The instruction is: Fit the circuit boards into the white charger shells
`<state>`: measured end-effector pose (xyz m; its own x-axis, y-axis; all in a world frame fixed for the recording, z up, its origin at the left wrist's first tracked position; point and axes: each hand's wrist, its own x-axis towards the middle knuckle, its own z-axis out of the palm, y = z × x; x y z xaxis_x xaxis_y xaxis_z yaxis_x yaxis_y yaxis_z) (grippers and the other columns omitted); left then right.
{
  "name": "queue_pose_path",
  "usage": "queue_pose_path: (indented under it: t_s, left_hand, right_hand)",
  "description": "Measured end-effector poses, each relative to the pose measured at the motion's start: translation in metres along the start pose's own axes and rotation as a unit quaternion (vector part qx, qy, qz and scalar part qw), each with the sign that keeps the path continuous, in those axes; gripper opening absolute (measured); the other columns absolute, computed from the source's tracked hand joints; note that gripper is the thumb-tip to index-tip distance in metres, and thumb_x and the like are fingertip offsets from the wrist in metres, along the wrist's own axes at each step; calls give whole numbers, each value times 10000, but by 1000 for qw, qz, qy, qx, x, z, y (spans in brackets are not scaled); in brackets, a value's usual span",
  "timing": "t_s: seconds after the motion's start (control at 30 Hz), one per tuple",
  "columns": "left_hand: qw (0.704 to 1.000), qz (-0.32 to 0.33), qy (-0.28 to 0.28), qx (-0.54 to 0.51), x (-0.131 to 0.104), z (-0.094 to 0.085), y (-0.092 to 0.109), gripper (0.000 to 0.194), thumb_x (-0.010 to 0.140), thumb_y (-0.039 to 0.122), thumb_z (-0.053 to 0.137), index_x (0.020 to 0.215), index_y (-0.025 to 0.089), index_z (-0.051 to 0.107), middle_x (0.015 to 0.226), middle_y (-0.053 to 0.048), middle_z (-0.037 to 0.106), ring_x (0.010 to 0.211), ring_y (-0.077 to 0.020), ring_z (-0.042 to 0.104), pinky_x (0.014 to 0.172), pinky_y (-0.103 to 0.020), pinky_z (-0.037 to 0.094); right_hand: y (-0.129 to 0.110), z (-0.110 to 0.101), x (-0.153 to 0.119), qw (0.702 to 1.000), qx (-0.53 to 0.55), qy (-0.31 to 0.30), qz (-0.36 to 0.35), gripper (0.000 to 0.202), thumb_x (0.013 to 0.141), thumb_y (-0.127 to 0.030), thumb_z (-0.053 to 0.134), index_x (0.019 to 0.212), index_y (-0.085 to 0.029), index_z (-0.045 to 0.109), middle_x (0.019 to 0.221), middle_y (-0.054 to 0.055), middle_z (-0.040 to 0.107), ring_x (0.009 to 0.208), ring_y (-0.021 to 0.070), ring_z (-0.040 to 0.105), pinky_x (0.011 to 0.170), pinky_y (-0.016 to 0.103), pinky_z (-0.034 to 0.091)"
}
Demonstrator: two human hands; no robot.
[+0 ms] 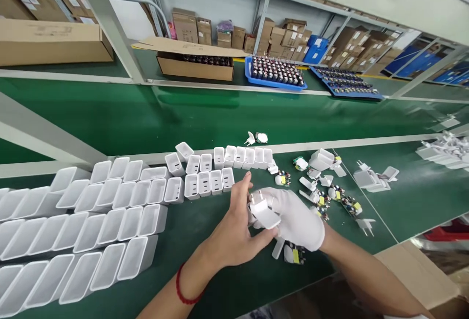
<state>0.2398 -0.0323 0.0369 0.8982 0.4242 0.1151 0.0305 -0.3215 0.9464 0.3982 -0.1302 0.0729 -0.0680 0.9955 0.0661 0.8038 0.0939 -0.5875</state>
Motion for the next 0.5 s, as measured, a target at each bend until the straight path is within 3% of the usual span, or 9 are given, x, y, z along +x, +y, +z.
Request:
queue_pose_path:
  t_s: [0.07,0.13,0.2,0.23,0.37,0.5]
  left_hand:
    - [998,-21,23,59,7,-2,-1,1034,839,455,678,1557,326,-54,1511,-203,266,1312,-396,448,939,-524,530]
    - [989,-39,58,130,10,-7,-5,839,884,460,611,1554,311,128,1480,-188,342,1291,-390,471,927,-531,535]
    - [967,-30,94,235,10,-12,-13,562,931,397,538,1457,258,398,1385,-175,475,1258,-392,491,941,-568,507]
    - [948,-17,110,297,10,-14,-18,448,939,356,518,1369,229,514,1325,-174,533,1245,-402,492,947,-597,483]
    - [868,12,144,475,11,-20,-40,281,932,239,494,1124,184,693,1179,-185,635,1159,-422,514,884,-616,452]
    - [845,22,151,513,18,-21,-49,285,940,185,459,1061,151,715,1117,-203,649,1093,-414,531,825,-577,453]
  right_hand:
    - [19,-21,7,998,31,44,29,217,845,-224,626,1058,-216,668,1115,62,691,964,199,674,856,306,536]
    - [49,-48,21,984,-29,107,141,253,842,-234,619,1088,-211,674,1077,65,711,957,222,679,850,311,528]
    - [90,-75,43,929,-170,148,294,308,850,-218,585,1147,-197,668,1073,83,714,980,241,674,847,302,503]
    - [112,-87,55,904,-207,162,338,312,865,-219,561,1150,-155,670,1091,129,704,991,274,667,835,323,492]
    - [189,-114,94,868,-243,151,406,354,910,-302,539,1178,-102,656,1098,172,692,950,282,669,759,329,485]
    - [221,-118,99,858,-263,100,429,284,919,-277,546,1123,-122,666,1004,119,712,866,213,671,732,310,493]
